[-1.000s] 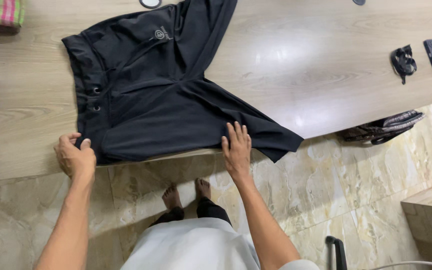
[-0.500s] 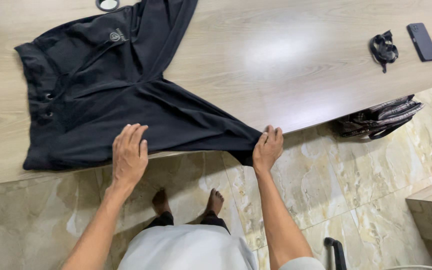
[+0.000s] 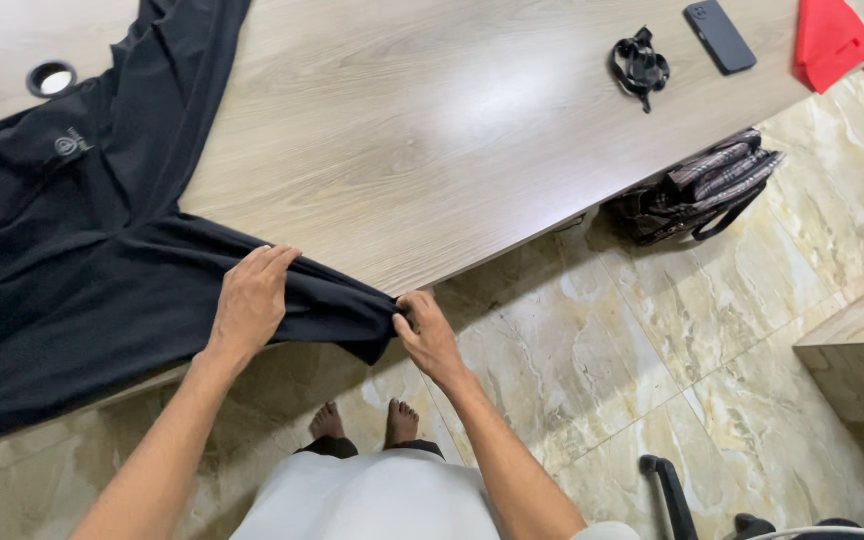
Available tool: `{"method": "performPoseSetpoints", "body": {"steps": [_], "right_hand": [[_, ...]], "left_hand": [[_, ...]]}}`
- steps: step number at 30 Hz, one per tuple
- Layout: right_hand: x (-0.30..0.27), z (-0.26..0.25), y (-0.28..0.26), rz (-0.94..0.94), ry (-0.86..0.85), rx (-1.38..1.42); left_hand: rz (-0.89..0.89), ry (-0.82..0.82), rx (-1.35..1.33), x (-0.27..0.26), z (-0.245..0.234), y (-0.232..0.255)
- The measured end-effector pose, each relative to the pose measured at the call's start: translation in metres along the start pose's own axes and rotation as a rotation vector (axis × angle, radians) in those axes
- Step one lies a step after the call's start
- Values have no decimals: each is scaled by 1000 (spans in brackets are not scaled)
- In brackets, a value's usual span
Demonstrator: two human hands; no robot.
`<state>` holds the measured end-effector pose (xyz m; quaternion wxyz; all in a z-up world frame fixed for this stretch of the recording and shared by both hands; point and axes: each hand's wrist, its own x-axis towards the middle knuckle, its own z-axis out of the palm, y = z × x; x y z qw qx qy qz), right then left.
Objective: The person folds a white cloth and places it on a stack of other folded clothes. Then, the person picks up a pair of black trousers from a chair, lays them on the table, and folds them neatly before placing them on the stack.
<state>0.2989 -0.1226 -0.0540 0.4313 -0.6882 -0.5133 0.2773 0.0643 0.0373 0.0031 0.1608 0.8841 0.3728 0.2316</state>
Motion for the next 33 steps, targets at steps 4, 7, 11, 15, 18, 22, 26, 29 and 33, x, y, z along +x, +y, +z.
{"method": "performPoseSetpoints", "body": {"steps": [4, 7, 11, 15, 18, 22, 26, 29, 33], "right_hand": [[0, -17, -2, 262, -238, 63], [3, -23, -1, 177, -275, 121], [4, -14, 11, 322, -345, 189], [1, 22, 35, 481, -313, 217], [-1, 51, 57, 519, -403, 174], [-7, 69, 61, 407, -515, 196], [-5, 49, 42, 713, -307, -199], [-2, 30, 29, 707, 13, -376], [3, 25, 27, 1075, 325, -197]], "left_hand": [[273, -160, 268, 27, 10, -11], [224, -356, 308, 41, 13, -22], [32, -486, 98, 57, 10, -32], [-17, -430, -91, 76, 8, -33], [-18, -424, -96, 79, 4, -31], [65, -437, -104, 81, -7, -33], [141, -571, -61, 88, -13, -33], [135, -597, -94, 92, -11, -33], [171, -555, -181, 99, -8, -34]]}}
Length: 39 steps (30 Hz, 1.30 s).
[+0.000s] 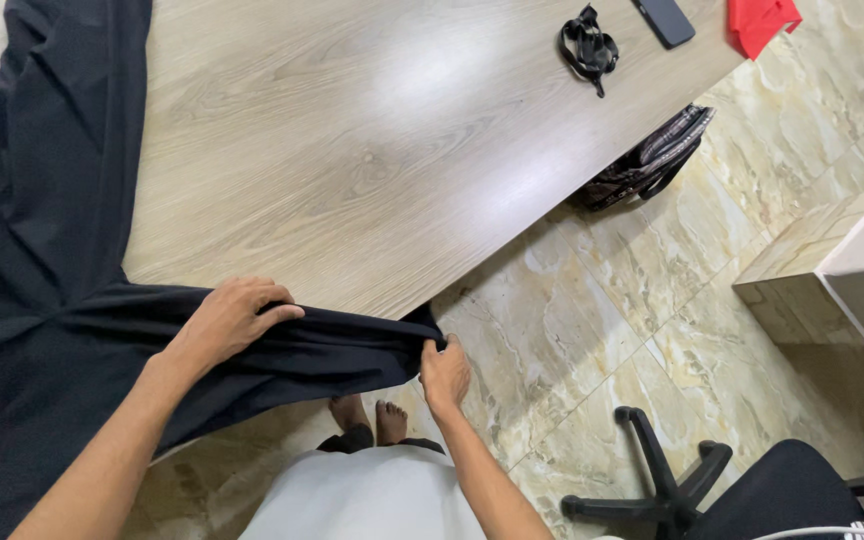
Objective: The person folds a white cloth and places it on a stack of other folded clothes. Then, the person picks up a pair of black trousers from a chair, lays them on the table, and folds them neatly before placing them on the stack.
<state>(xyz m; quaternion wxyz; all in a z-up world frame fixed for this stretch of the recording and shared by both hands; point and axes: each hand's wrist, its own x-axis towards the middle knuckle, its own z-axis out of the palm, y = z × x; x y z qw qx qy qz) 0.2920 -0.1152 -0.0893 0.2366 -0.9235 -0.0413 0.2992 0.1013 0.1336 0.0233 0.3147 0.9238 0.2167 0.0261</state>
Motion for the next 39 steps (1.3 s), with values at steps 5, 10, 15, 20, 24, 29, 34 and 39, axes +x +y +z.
{"method": "performPoseSetpoints", "body": {"steps": [5, 10, 15, 20, 24, 29, 34, 39], "right_hand": [[6, 18, -10, -79, 408, 342], [26, 0, -68, -378, 651, 673], [61, -23, -184, -845, 675, 379], [83, -27, -217, -913, 17, -40], [77, -11, -155, -962, 155, -186], [98, -32, -101, -931, 245, -225], [133, -62, -125, -889, 346, -118], [167, -90, -152, -1017, 385, -414]], "left_hand": [[-9, 35, -60, 3, -3, 3], [-55, 221, -153, 9, -11, 3], [-281, 529, -156, 21, -21, -17], [-379, 784, 83, 8, -13, -39], [-412, 755, 150, -23, 18, -33], [-347, 648, 245, -36, 46, -16], [-325, 610, 213, -10, 56, -2], [-436, 568, 289, 5, 74, 6]]}}
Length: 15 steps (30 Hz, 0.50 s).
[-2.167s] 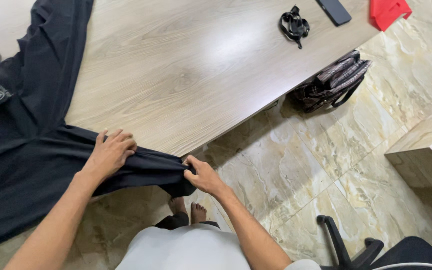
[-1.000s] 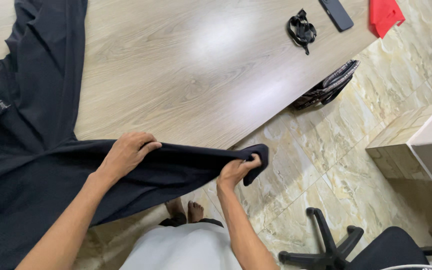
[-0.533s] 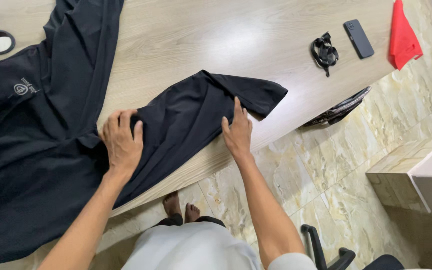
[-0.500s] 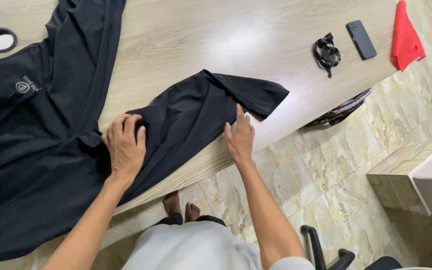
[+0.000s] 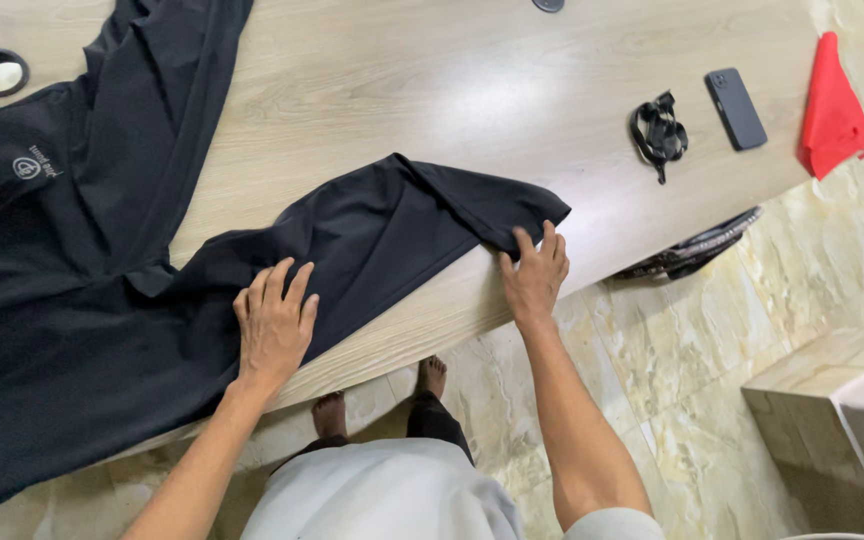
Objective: The person folds a white cloth and places it on a stack of other folded clothes. Then, the person picks up a pair of black trousers from a chair, lays them on the table, and folds them neatly before placing them on the stack.
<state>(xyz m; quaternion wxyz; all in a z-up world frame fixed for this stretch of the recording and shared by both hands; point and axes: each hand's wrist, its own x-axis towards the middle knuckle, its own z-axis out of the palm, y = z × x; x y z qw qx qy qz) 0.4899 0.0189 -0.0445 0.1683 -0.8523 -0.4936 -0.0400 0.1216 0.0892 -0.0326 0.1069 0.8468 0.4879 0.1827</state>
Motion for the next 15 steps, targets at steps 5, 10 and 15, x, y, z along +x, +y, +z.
{"method": "performPoseSetpoints", "body": {"steps": [5, 10, 15], "right_hand": [[48, -1, 45, -84, 49, 237], [144, -23, 122, 197, -162, 1045], [223, -36, 181, 274, -471, 892]], "left_hand": [[-80, -74, 163, -10, 20, 5], [-6, -132, 227, -11, 25, 13], [-9, -213, 111, -10, 20, 14]]}}
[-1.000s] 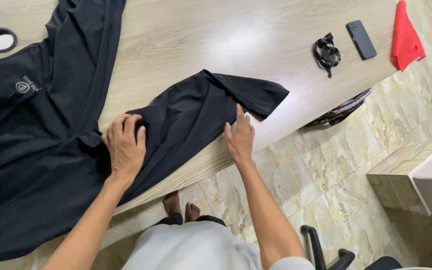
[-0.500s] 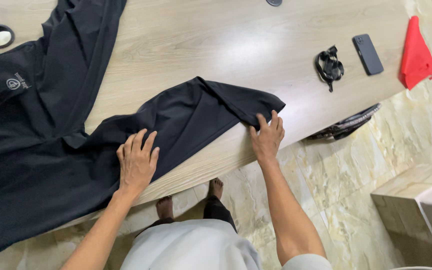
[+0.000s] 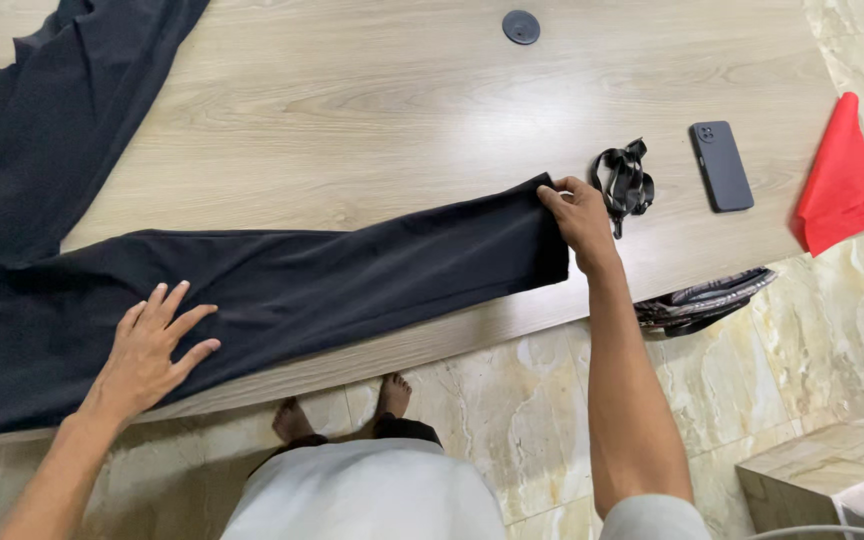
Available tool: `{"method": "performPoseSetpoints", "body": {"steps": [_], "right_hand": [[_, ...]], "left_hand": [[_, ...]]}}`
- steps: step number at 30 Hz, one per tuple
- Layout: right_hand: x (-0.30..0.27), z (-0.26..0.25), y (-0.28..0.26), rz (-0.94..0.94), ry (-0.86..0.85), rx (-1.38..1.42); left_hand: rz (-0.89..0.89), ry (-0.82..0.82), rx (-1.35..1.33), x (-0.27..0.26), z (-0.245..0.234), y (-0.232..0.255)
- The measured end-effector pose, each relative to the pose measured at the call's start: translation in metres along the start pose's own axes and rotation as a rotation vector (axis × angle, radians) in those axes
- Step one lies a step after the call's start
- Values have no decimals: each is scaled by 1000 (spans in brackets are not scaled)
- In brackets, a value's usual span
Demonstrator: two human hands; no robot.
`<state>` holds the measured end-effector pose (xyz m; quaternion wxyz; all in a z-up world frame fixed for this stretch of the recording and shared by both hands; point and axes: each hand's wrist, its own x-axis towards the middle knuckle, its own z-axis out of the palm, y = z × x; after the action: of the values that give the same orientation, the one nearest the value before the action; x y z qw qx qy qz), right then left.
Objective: The person folds a white cloth and places it on a stack of other folded clothes. Then, the person picks up a pair of black trousers from a chair, lays them on the table, and folds them neatly before placing them on the stack.
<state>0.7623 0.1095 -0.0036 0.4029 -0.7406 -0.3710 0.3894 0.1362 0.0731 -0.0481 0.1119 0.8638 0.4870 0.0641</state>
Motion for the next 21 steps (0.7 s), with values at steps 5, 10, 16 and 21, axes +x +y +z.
{"method": "performPoseSetpoints", "body": {"steps": [5, 10, 16, 21], "right_hand": [[17, 24, 41, -89, 126, -488], [-31, 68, 78, -199, 412, -696], [-53, 36, 62, 31, 118, -266], [-68, 13, 64, 74, 236, -482]], "left_hand": [[-307, 66, -110, 2, 17, 9], [-471, -1, 45, -1, 25, 13], [-586, -26, -58, -12, 28, 23], [-635, 18, -64, -40, 34, 38]]}}
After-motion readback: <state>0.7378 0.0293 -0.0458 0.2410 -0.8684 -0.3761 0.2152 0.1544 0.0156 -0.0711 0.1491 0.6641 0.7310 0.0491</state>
